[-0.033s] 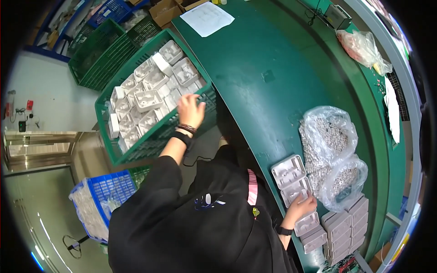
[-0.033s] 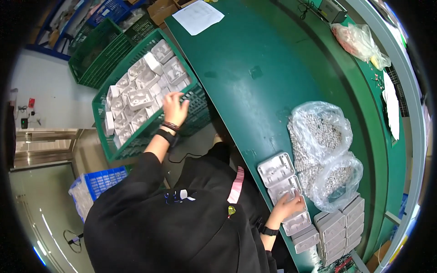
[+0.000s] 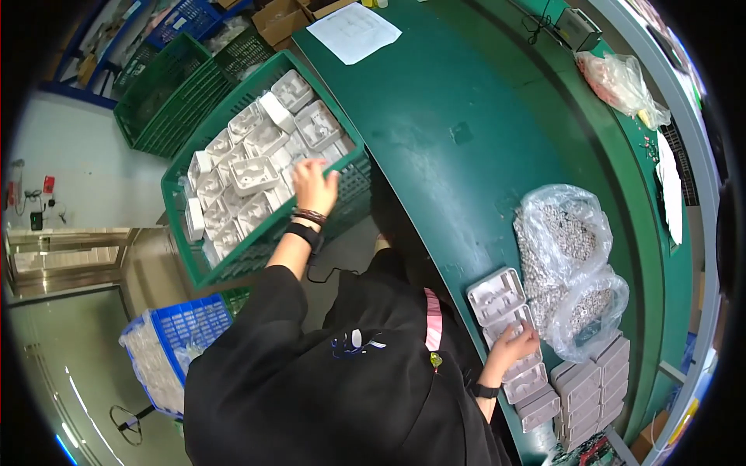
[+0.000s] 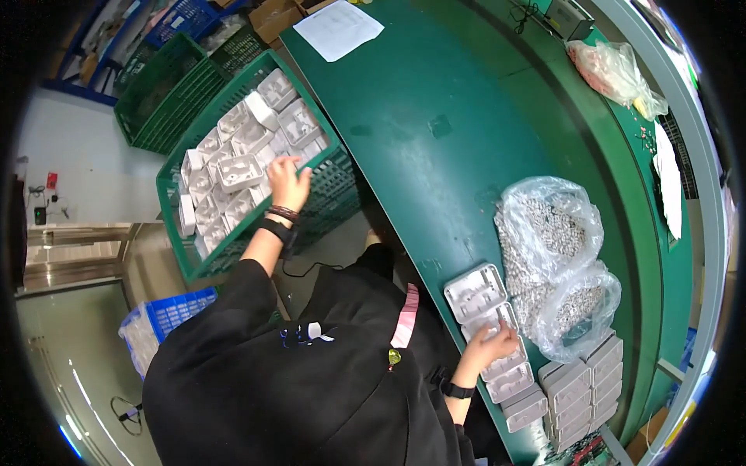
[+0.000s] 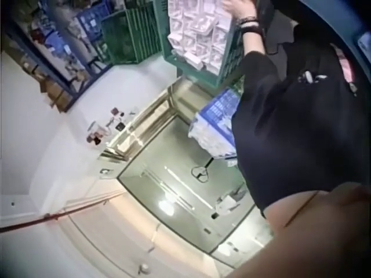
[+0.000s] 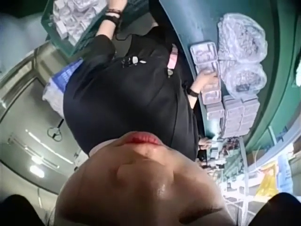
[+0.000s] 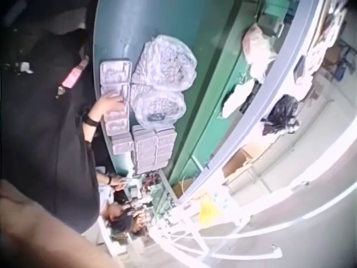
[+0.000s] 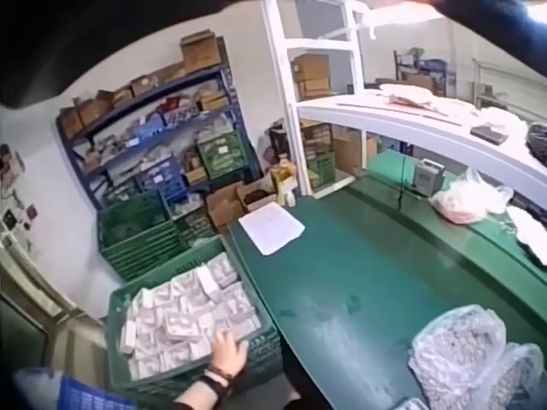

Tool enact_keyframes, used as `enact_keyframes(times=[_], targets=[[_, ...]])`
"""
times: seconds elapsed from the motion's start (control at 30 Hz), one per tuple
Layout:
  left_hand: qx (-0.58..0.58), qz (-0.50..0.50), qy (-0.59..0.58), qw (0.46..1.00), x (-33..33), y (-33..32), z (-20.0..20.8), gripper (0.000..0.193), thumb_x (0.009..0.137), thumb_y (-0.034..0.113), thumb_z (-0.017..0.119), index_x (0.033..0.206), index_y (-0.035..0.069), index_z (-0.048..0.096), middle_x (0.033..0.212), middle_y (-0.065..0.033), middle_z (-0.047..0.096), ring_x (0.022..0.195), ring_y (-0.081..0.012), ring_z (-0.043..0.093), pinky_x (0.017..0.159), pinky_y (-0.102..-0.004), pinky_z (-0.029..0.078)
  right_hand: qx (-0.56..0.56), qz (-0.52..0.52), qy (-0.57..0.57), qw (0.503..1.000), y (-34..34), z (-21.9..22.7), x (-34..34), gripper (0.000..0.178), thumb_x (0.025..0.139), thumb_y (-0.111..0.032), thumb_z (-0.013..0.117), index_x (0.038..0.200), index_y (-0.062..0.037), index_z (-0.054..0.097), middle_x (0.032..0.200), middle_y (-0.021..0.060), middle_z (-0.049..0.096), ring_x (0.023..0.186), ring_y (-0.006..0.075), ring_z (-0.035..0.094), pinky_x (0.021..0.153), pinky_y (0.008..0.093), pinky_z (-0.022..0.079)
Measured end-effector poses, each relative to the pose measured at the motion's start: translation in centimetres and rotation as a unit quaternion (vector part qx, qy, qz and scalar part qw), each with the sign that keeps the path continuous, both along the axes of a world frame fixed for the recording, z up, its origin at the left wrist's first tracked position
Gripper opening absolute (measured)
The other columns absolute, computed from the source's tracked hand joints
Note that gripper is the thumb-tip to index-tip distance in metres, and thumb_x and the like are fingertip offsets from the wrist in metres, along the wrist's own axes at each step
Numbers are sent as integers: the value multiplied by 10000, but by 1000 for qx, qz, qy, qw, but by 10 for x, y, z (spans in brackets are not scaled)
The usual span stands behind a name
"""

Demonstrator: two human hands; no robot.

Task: The person arranges plastic housings on the table and inserts small white components from a bag into them by hand. They then place circuit boards into the housings before moving the assembled units into a green crate.

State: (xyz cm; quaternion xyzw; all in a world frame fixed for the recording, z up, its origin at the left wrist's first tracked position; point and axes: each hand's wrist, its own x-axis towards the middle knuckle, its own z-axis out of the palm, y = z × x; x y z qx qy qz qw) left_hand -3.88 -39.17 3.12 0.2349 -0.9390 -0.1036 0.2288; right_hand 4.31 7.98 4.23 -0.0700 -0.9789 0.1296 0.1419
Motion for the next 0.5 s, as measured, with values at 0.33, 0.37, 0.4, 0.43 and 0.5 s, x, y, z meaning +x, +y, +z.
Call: enact_keyframes(times=[0.33, 0.37, 0.4, 0.43, 0.5], targets=[[335, 276, 75, 898, -106, -267, -122, 769, 572, 476, 744, 1057, -66, 493, 1173, -222, 478, 1076, -328, 479, 908, -388, 392, -54, 89, -135, 985, -143, 33, -39, 328, 694, -67, 643, 1010, -43, 558, 1037, 186, 444, 957, 345, 433, 821, 432, 377], [258, 352, -7, 900, -116, -259, -120, 859, 556, 533, 736, 1091, -88, 477, 1166, -233, 475, 1115, -344, 441, 938, -390, 370, -44, 73, -145, 986, -142, 34, -37, 332, 687, -65, 643, 1008, -44, 562, 1033, 186, 447, 960, 351, 436, 822, 436, 380], [221, 316, -86, 919, -124, -272, -123, 920, 564, 611, 694, 1105, -97, 464, 1174, -228, 470, 1137, -356, 413, 961, -383, 349, -41, 52, -158, 985, -143, 37, -37, 328, 680, -67, 642, 999, -44, 572, 1027, 191, 460, 960, 357, 445, 821, 438, 388], [149, 319, -120, 928, -117, -279, -126, 975, 582, 671, 638, 1141, -104, 443, 1211, -240, 447, 1139, -355, 415, 968, -387, 343, -41, 29, -172, 984, -148, 38, -37, 324, 673, -69, 641, 990, -43, 581, 1020, 196, 472, 959, 363, 455, 820, 440, 396], [175, 187, -153, 955, -136, -234, -101, 956, 604, 658, 633, 1159, -96, 438, 1257, -250, 412, 1150, -359, 410, 958, -414, 348, -58, -2, -162, 985, -144, 33, -29, 301, 669, -85, 634, 965, -47, 597, 1003, 203, 499, 950, 365, 473, 816, 440, 410]])
